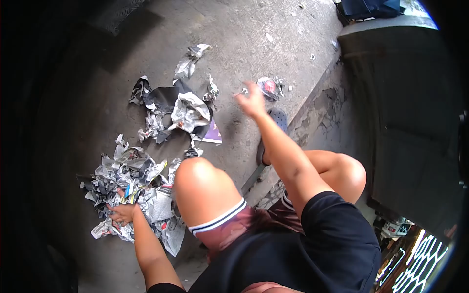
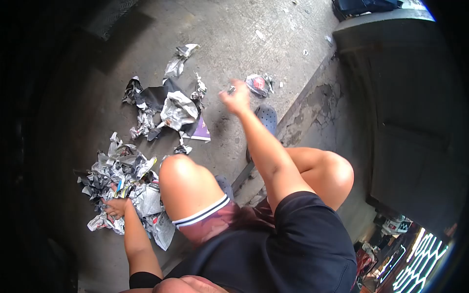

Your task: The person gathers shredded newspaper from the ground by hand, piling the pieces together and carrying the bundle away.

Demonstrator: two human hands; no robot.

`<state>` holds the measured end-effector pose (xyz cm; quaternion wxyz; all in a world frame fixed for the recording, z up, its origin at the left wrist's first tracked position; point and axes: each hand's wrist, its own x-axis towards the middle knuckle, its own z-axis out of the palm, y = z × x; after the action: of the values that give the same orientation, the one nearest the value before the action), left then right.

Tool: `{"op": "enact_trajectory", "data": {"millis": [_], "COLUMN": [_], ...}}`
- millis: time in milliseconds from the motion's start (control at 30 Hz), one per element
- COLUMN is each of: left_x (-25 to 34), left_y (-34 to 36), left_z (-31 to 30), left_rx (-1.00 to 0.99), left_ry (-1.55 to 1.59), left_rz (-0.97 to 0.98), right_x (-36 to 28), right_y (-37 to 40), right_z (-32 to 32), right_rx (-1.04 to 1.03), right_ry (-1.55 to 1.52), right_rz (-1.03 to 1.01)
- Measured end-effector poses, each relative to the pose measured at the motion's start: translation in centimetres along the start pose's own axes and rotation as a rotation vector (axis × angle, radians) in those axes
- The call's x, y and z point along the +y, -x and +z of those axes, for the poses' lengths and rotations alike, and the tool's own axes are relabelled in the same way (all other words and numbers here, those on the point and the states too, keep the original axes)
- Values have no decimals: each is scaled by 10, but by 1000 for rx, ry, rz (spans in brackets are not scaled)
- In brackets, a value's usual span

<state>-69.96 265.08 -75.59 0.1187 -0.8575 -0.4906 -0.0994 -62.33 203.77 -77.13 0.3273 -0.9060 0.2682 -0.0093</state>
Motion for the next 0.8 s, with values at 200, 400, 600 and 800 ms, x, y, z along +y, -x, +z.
{"op": "enact_trajectory", "data": {"millis": [200, 400, 600, 800], "left_x": [-1, -34, -29, -16], "left_y": [1, -15, -12, -3], "left_z": [1, 32, 35, 22], "left_rx": [11, 20, -7, -9], "left_ry": [-64, -82, -242, -120], "left_rz": [-18, 30, -19, -58], "right_x": [132, 118, 56, -49], "right_y": [-95, -67, -28, -126], "right_z": [-55, -6, 50, 61], "right_rx": [300, 50, 177, 177], "right_ry": [-2, 243, 26, -138], "right_rz": [803, 502, 156, -280]}}
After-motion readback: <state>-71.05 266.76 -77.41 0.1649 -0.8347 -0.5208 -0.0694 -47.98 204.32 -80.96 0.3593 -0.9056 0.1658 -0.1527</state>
